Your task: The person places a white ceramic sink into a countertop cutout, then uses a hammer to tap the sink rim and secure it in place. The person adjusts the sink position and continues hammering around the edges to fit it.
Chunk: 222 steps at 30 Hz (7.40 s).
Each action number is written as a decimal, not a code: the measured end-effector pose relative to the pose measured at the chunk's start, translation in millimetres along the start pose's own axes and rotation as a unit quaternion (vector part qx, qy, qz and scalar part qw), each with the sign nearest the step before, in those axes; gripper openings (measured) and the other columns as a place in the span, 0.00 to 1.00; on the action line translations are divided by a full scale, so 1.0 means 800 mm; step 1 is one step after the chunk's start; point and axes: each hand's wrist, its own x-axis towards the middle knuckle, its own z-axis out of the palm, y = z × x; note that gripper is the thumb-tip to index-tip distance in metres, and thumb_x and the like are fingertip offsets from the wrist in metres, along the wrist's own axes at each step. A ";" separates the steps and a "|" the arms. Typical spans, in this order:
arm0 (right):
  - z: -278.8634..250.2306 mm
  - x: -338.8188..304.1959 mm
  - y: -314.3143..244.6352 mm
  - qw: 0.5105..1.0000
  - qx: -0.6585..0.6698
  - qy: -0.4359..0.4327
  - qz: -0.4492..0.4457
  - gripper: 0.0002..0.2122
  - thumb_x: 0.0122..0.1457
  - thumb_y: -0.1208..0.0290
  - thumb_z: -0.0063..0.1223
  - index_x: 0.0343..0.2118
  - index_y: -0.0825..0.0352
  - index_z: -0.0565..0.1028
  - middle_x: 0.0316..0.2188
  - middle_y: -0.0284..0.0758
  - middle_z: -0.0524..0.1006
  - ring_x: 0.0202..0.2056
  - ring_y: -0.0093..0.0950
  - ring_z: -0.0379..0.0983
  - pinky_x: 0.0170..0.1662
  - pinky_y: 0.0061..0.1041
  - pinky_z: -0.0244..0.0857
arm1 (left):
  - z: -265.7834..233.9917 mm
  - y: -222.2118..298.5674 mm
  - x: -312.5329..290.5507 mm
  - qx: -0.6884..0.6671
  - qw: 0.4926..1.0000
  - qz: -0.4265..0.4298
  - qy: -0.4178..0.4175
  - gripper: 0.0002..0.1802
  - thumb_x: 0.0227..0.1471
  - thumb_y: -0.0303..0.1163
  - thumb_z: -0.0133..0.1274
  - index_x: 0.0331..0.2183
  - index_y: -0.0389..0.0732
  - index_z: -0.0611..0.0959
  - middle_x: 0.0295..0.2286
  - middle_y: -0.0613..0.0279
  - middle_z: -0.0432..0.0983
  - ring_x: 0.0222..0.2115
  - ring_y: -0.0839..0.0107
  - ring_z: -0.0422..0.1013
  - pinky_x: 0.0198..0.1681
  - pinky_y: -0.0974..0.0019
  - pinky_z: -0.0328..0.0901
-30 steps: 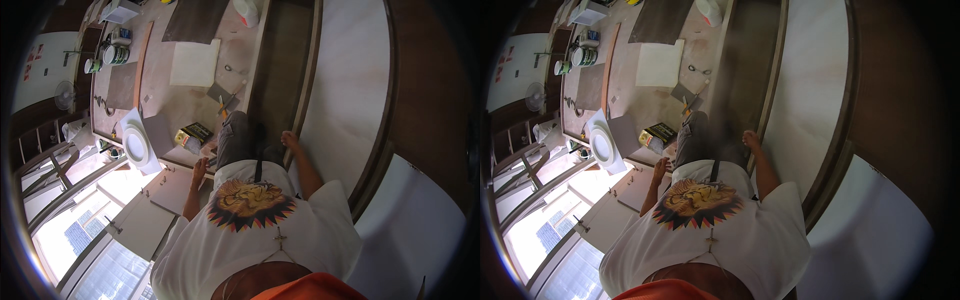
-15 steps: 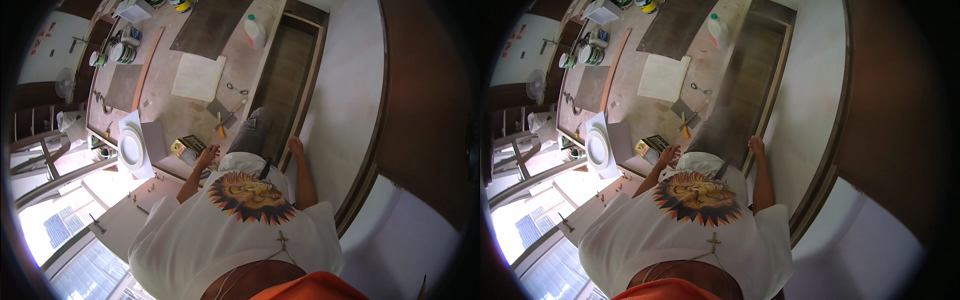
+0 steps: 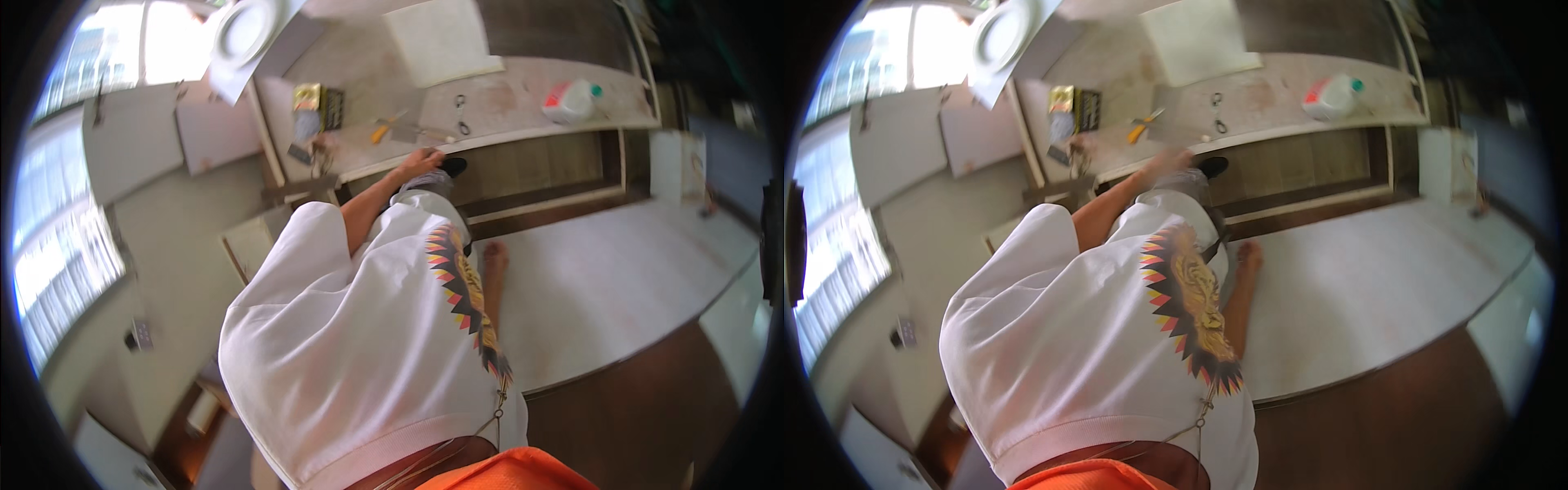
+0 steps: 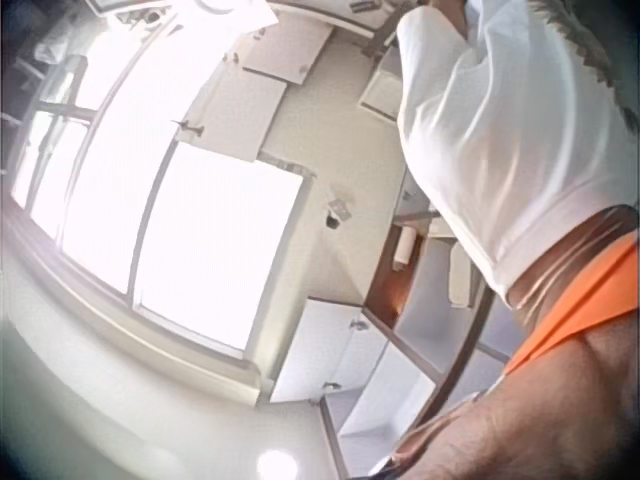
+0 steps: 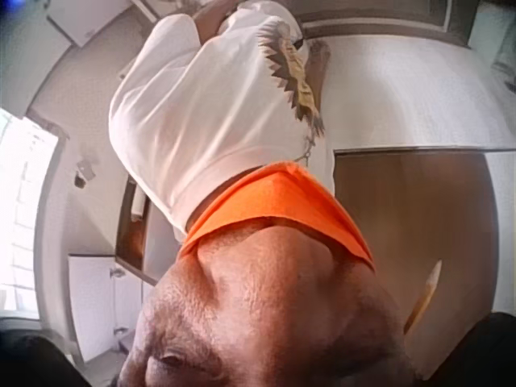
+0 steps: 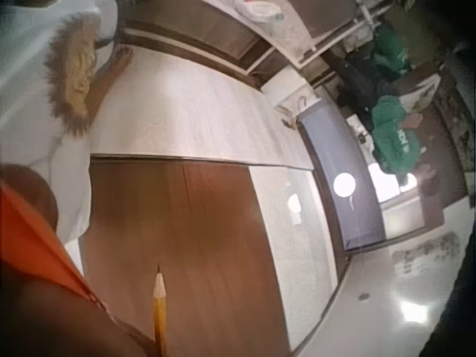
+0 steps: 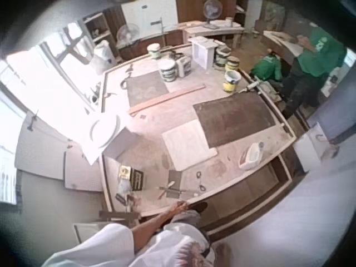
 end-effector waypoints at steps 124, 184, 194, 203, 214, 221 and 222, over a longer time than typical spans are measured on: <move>0.669 -0.249 0.631 -0.234 -0.191 -0.787 -0.538 0.18 0.57 0.72 0.57 0.51 0.51 0.78 0.43 0.34 0.79 0.48 0.38 0.73 0.59 0.37 0.58 | -0.042 -0.673 -0.291 -0.577 -0.129 0.350 0.726 0.43 0.52 0.43 0.66 0.58 0.34 0.61 0.49 0.49 0.66 0.52 0.54 0.68 0.62 0.46 0.66; 0.617 0.058 0.902 0.329 -0.395 -0.820 0.252 0.13 0.64 0.70 0.57 0.39 0.70 0.64 0.38 0.38 0.73 0.44 0.41 0.78 0.50 0.37 0.78 | -0.082 -0.922 -0.283 -0.497 -0.069 0.246 0.829 0.42 0.43 0.38 0.74 0.52 0.34 0.67 0.41 0.49 0.70 0.41 0.55 0.73 0.42 0.53 0.78; 0.620 0.060 0.908 0.340 -0.399 -0.812 0.258 0.12 0.64 0.71 0.57 0.39 0.68 0.64 0.39 0.36 0.76 0.45 0.41 0.78 0.50 0.38 0.78 | -0.085 -0.913 -0.288 -0.500 -0.078 0.240 0.829 0.45 0.42 0.38 0.74 0.53 0.33 0.65 0.42 0.47 0.69 0.41 0.54 0.74 0.44 0.54 0.78; 0.620 0.057 0.908 0.342 -0.393 -0.814 0.256 0.10 0.64 0.71 0.57 0.38 0.67 0.66 0.39 0.35 0.77 0.44 0.40 0.79 0.49 0.38 0.79 | -0.085 -0.907 -0.292 -0.498 -0.063 0.242 0.831 0.49 0.42 0.38 0.74 0.57 0.30 0.62 0.44 0.46 0.69 0.43 0.54 0.73 0.45 0.54 0.78; 0.622 0.055 0.910 0.342 -0.393 -0.816 0.252 0.10 0.64 0.71 0.58 0.39 0.68 0.67 0.38 0.35 0.77 0.44 0.40 0.79 0.50 0.38 0.78 | -0.089 -0.913 -0.293 -0.497 -0.061 0.222 0.837 0.51 0.41 0.40 0.75 0.57 0.30 0.61 0.44 0.47 0.69 0.40 0.55 0.74 0.44 0.54 0.78; 0.621 0.052 0.908 0.342 -0.397 -0.816 0.243 0.07 0.65 0.69 0.56 0.38 0.68 0.75 0.38 0.36 0.78 0.48 0.40 0.77 0.56 0.39 0.73 | -0.088 -0.917 -0.294 -0.495 -0.062 0.224 0.837 0.52 0.40 0.41 0.75 0.57 0.31 0.62 0.42 0.49 0.69 0.38 0.57 0.74 0.44 0.55 0.78; 0.621 0.053 0.908 0.342 -0.398 -0.816 0.244 0.07 0.65 0.68 0.56 0.37 0.68 0.75 0.38 0.36 0.78 0.48 0.40 0.77 0.56 0.39 0.73 | -0.088 -0.917 -0.294 -0.496 -0.061 0.223 0.837 0.51 0.40 0.41 0.75 0.57 0.31 0.62 0.42 0.49 0.70 0.38 0.57 0.74 0.43 0.55 0.78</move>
